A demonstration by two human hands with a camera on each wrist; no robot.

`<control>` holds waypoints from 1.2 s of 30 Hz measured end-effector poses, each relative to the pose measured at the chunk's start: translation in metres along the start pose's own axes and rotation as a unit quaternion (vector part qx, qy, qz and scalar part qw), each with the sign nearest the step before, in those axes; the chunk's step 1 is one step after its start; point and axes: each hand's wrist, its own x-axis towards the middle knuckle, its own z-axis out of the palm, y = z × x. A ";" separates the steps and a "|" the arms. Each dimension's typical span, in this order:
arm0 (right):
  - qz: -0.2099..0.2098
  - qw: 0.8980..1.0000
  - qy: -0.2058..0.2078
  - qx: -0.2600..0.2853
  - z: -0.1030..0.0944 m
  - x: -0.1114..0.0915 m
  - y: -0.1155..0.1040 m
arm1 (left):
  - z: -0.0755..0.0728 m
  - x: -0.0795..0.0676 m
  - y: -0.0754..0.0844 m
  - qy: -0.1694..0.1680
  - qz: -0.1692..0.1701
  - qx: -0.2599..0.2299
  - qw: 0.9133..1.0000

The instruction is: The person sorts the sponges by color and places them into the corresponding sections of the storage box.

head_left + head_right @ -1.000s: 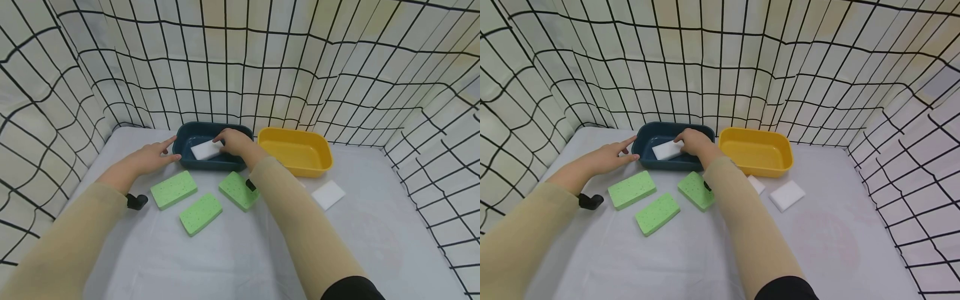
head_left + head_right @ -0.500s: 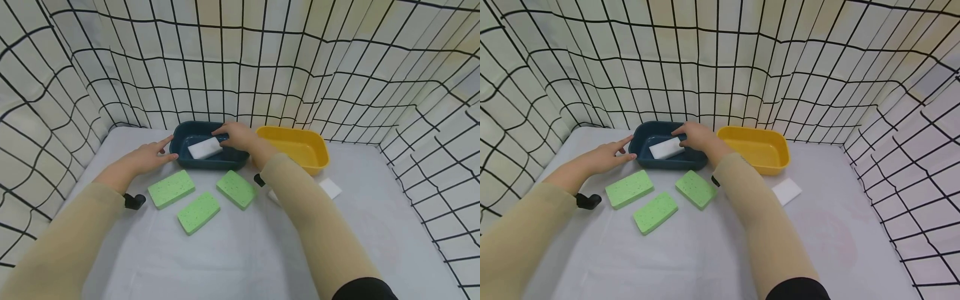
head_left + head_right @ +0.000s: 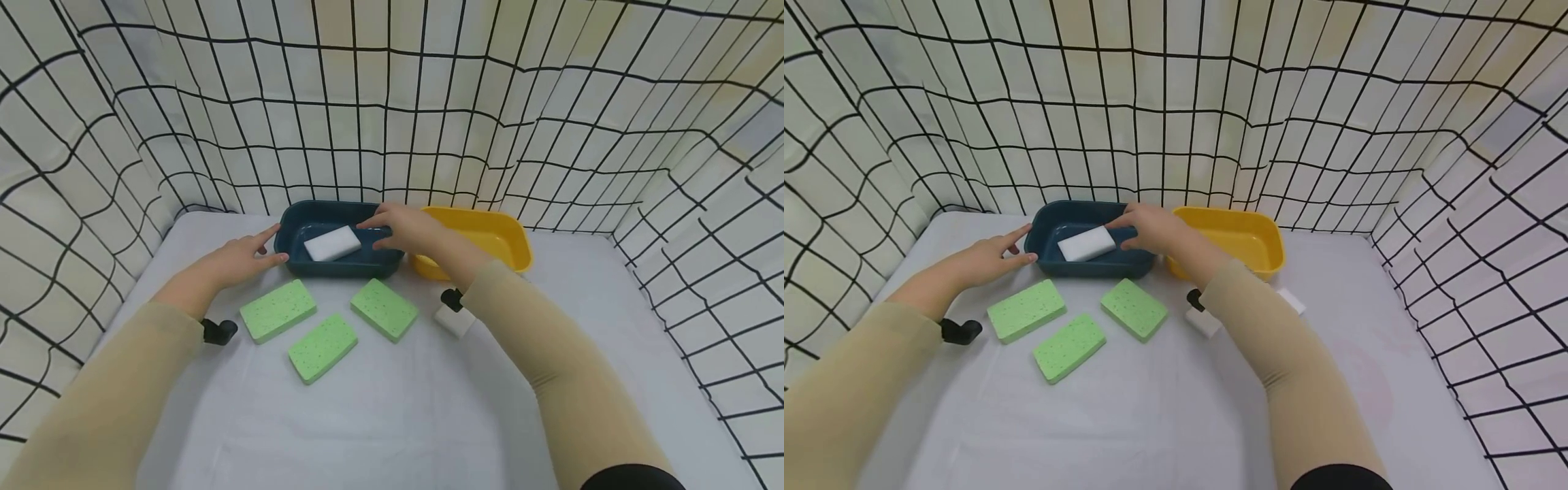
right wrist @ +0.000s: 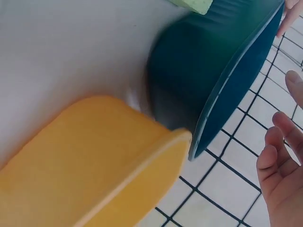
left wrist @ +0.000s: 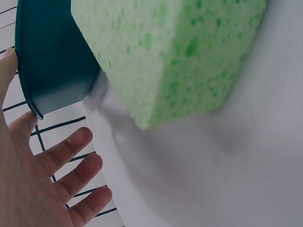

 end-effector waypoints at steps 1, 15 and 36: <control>-0.003 1.000 0.003 0.003 0.000 -0.006 0.001 | 0.000 0.000 0.000 -0.001 0.000 0.000 1.000; 0.011 0.998 0.017 0.054 0.005 -0.102 0.037 | -0.001 -0.004 0.000 -0.003 -0.005 -0.001 1.000; 0.172 0.981 0.017 0.091 0.039 -0.242 0.118 | -0.001 -0.002 0.001 -0.004 0.002 0.001 1.000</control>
